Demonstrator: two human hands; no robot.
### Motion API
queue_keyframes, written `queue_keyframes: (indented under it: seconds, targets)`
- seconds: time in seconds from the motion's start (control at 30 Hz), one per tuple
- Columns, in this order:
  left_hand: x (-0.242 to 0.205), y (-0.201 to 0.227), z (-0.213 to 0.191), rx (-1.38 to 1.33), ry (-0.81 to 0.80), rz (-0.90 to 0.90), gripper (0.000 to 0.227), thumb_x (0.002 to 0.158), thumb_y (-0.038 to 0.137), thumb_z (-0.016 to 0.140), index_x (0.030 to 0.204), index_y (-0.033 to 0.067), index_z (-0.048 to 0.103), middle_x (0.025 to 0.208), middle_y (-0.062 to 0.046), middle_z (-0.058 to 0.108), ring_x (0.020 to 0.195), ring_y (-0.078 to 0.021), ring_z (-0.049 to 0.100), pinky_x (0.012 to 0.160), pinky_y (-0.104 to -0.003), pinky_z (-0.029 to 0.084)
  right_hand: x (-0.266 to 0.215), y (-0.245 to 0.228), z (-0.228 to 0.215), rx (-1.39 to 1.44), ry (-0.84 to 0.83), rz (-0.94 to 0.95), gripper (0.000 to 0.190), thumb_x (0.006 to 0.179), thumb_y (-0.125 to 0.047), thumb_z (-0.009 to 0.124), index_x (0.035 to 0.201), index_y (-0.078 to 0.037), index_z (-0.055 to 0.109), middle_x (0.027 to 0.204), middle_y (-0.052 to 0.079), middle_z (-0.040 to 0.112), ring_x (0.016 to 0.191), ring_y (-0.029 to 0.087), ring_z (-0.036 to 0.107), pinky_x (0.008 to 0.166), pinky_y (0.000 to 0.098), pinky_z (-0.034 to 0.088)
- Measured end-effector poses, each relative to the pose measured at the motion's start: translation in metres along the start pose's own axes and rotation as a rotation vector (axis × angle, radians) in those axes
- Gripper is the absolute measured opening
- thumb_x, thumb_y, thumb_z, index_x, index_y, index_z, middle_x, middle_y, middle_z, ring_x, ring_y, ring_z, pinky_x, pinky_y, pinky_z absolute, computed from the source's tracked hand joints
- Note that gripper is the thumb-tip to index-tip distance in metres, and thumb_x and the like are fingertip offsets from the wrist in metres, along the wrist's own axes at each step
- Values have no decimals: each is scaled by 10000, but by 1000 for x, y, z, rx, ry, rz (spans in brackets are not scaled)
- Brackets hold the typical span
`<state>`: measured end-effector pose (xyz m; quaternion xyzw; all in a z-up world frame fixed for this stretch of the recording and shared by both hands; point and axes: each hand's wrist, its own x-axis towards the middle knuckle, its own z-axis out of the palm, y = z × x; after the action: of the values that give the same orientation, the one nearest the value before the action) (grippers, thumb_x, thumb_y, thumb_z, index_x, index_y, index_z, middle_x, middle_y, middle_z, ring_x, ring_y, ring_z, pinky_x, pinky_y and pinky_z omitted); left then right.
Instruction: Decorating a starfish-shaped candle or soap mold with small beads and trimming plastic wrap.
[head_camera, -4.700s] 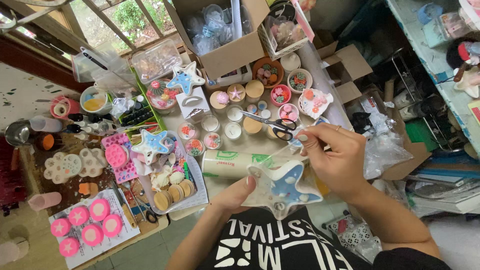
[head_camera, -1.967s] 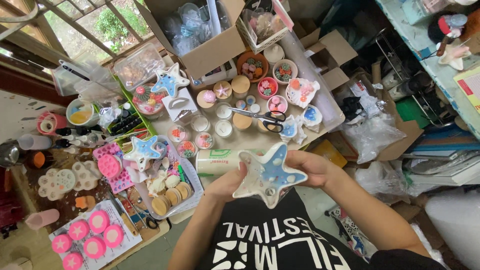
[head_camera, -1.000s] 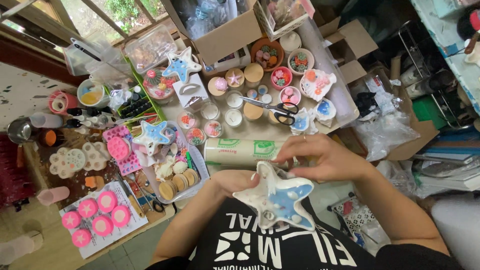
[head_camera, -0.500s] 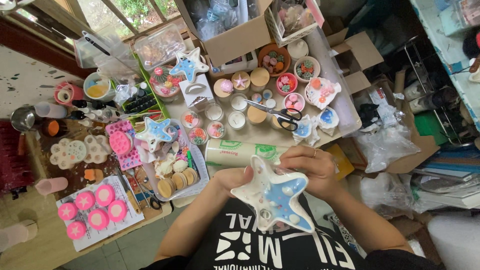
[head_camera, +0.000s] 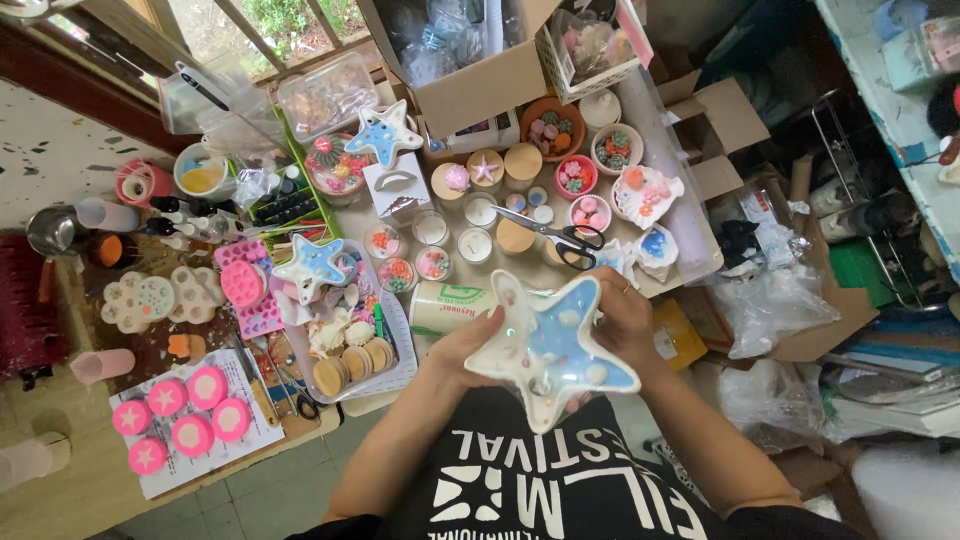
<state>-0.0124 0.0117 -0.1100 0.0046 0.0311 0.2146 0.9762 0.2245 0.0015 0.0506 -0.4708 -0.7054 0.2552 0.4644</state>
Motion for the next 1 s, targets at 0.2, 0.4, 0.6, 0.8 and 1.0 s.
queue_keyframes:
  seconds: [0.2, 0.4, 0.6, 0.8, 1.0]
  targets:
    - [2, 10, 35, 74, 34, -2, 590, 1066, 416, 616, 1487, 20, 495, 1389, -168, 636, 1234, -312, 667, 1063, -503, 533, -14, 2, 3, 276, -59, 182, 315, 800, -105, 829, 1041, -13, 648, 1090, 56, 622, 997, 153, 615, 870, 292, 511]
    - [7, 14, 61, 26, -86, 16, 688, 1109, 512, 526, 1579, 21, 417, 1461, -235, 595, 1308, -401, 608, 1042, -577, 512, -28, 24, 14, 567, -44, 268, 563, 695, -250, 920, 1124, -18, 637, 1183, 25, 614, 1093, 126, 596, 976, 295, 502]
    - [23, 22, 116, 65, 17, 14, 756, 1056, 557, 506, 1577, 29, 363, 1512, -260, 498, 1340, -444, 562, 1108, -616, 482, -34, 35, 17, 427, -17, 408, 486, 754, -209, 858, 1153, -13, 661, 1160, 44, 672, 1032, 104, 625, 933, 274, 518]
    - [21, 27, 88, 174, -27, 73, 747, 1079, 534, 541, 1586, 5, 397, 1486, -210, 573, 1319, -362, 609, 1049, -565, 507, -18, 29, 9, 389, -19, 437, 421, 835, -140, 718, 1226, 3, 658, 1125, 57, 704, 1007, 121, 649, 906, 272, 526]
    - [26, 37, 80, 383, 209, 251, 534, 1064, 419, 588, 1431, 38, 511, 1331, -144, 660, 1194, -281, 659, 1017, -467, 557, -2, 6, 4, 938, 106, 510, 573, 999, -366, 522, 1437, 3, 510, 1268, 130, 652, 1108, 249, 633, 910, 406, 507]
